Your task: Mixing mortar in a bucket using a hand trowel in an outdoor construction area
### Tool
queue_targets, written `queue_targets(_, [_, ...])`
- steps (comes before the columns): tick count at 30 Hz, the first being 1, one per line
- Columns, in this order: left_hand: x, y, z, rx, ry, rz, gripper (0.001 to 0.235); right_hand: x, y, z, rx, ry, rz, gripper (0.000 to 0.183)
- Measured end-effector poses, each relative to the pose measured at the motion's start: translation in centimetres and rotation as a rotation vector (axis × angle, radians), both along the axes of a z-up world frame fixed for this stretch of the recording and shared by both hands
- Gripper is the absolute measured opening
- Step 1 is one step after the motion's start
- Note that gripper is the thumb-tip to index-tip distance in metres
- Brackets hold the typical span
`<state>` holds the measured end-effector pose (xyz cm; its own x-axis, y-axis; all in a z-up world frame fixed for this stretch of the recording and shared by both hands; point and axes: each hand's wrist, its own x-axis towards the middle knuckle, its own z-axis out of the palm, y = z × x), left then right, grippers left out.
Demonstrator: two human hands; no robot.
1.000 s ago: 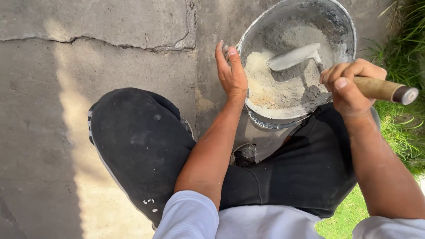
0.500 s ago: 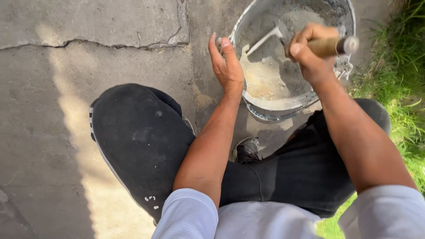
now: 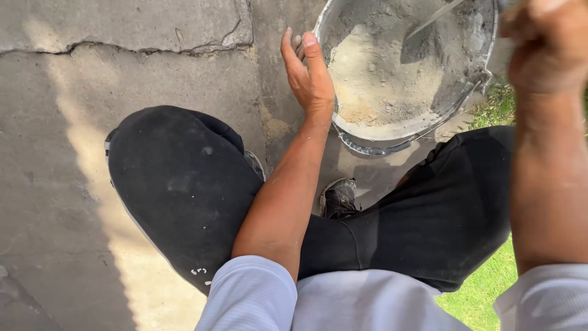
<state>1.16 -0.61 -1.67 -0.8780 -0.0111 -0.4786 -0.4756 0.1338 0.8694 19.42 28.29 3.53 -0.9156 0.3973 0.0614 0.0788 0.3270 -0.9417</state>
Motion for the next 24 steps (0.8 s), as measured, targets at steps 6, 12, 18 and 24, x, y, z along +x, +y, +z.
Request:
queue_targets(6, [-1.1,-0.4,0.4,-0.048,-0.043,-0.006,0.085,-4.7,-12.3,4.1,-0.115,-0.028,-0.252,0.028])
queue_targets(12, [-2.2,-0.1,-0.1,-0.069,-0.026,-0.059,0.081,-6.0,-10.6,7.6,-0.254,0.135,-0.236,0.028])
queue_targets(18, [-1.7,0.3,-0.2,-0.142,-0.024,-0.194,0.086,-10.8,-10.9,4.6,-0.237,0.302,-0.09,0.029])
queue_targets(24, [-1.8,-0.4,1.4,-0.105,-0.008,-0.191,0.091,-6.9,-15.2,5.5,-0.247,0.013,0.068,0.026])
